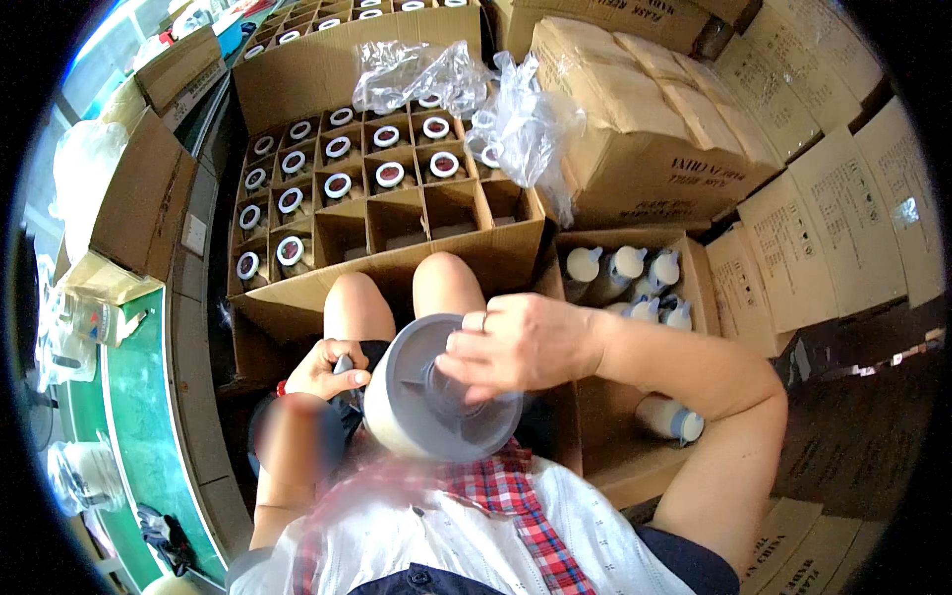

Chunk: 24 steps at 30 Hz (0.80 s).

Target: The person assembles beige flasks by inserting metal strainers into the bodies and screwing on grey lids. The person handles the flasks one at a time, placing them into plastic bags and then into a cardboard box.

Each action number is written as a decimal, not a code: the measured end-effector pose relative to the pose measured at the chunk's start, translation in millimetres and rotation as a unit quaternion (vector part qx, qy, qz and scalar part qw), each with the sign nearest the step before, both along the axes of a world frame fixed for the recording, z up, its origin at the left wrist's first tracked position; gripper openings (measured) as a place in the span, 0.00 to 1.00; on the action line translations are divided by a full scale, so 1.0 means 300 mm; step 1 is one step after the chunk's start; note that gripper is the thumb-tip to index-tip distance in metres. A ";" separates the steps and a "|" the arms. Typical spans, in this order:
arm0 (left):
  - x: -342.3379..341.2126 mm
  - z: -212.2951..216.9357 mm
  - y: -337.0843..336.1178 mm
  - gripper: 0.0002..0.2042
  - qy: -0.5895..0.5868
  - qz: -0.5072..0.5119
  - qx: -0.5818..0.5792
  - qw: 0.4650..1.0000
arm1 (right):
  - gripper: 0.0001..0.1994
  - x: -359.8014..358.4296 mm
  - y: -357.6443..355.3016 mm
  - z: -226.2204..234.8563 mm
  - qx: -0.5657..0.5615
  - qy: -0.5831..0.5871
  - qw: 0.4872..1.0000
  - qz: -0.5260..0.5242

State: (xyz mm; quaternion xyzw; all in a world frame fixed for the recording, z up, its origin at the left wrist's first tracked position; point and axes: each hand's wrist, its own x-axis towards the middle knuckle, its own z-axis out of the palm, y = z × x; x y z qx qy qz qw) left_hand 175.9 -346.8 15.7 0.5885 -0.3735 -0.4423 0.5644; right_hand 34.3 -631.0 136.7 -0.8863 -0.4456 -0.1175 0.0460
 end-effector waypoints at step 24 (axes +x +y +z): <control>-0.089 0.045 0.001 0.12 0.155 0.313 0.057 0.935 | 0.16 0.203 -0.351 -0.249 0.459 0.272 0.720 -0.444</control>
